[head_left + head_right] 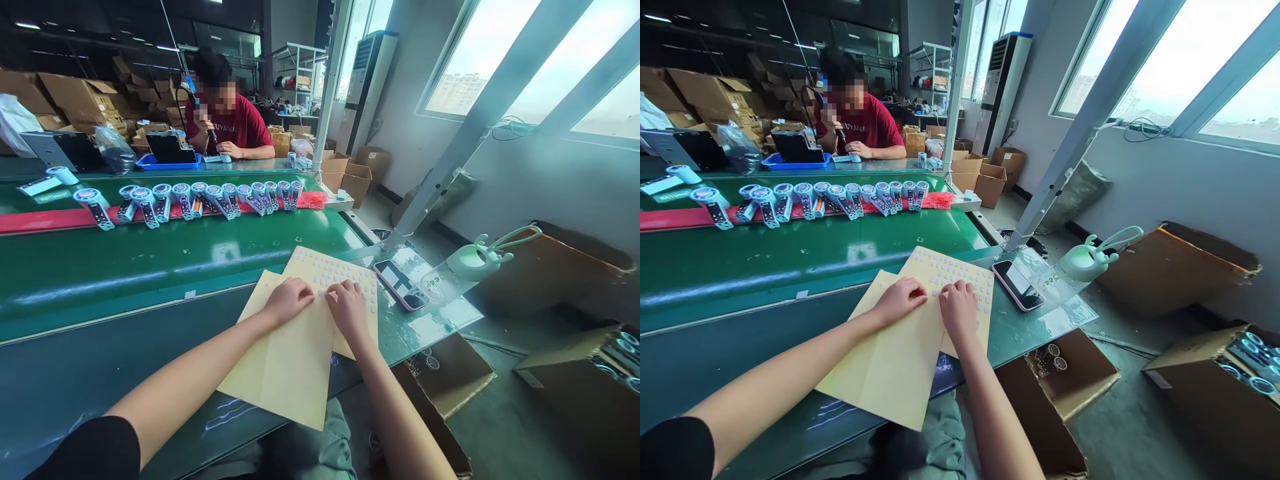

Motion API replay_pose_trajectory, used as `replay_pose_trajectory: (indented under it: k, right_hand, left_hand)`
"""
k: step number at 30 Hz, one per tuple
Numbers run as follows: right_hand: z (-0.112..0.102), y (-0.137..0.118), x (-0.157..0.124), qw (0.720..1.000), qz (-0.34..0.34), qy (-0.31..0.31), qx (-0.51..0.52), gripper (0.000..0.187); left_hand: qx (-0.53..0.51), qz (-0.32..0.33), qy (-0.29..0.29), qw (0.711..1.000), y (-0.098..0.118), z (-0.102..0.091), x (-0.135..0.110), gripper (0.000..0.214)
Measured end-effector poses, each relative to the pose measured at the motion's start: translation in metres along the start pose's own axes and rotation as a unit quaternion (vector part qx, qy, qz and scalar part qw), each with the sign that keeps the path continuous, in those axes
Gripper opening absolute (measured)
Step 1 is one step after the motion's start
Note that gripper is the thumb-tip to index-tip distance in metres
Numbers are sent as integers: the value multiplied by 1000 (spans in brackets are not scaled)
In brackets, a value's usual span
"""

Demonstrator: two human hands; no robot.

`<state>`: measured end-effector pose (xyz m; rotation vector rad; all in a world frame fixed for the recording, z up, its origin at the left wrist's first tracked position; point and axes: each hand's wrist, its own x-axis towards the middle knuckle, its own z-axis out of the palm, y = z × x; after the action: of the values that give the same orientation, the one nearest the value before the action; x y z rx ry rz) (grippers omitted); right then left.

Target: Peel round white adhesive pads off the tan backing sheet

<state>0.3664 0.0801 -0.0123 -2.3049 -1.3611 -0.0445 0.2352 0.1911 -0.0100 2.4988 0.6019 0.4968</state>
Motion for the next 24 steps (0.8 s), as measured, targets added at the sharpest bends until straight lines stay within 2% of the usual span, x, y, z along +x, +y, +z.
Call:
replay_pose_trajectory:
  k: [6, 12, 18, 21, 24]
  right_hand:
    - [5, 8, 8, 999, 20, -28, 35, 10]
    - [6, 6, -2, 999, 10, -22, 23, 9]
    - [1, -7, -16, 1000, 1, 3, -8, 13]
    - [2, -10, -18, 1000, 4, 11, -2, 15]
    - [7, -7, -16, 999, 5, 15, 36, 13]
  left_hand:
    - [-75, -68, -1, 995, -15, -10, 21, 19]
    - [-9, -126, 26, 992, -32, -23, 49, 23]
    - [44, -155, 17, 987, -43, -22, 55, 26]
    - [66, -130, 34, 989, -40, -22, 53, 28]
    - [72, -30, 23, 997, -25, -18, 46, 15]
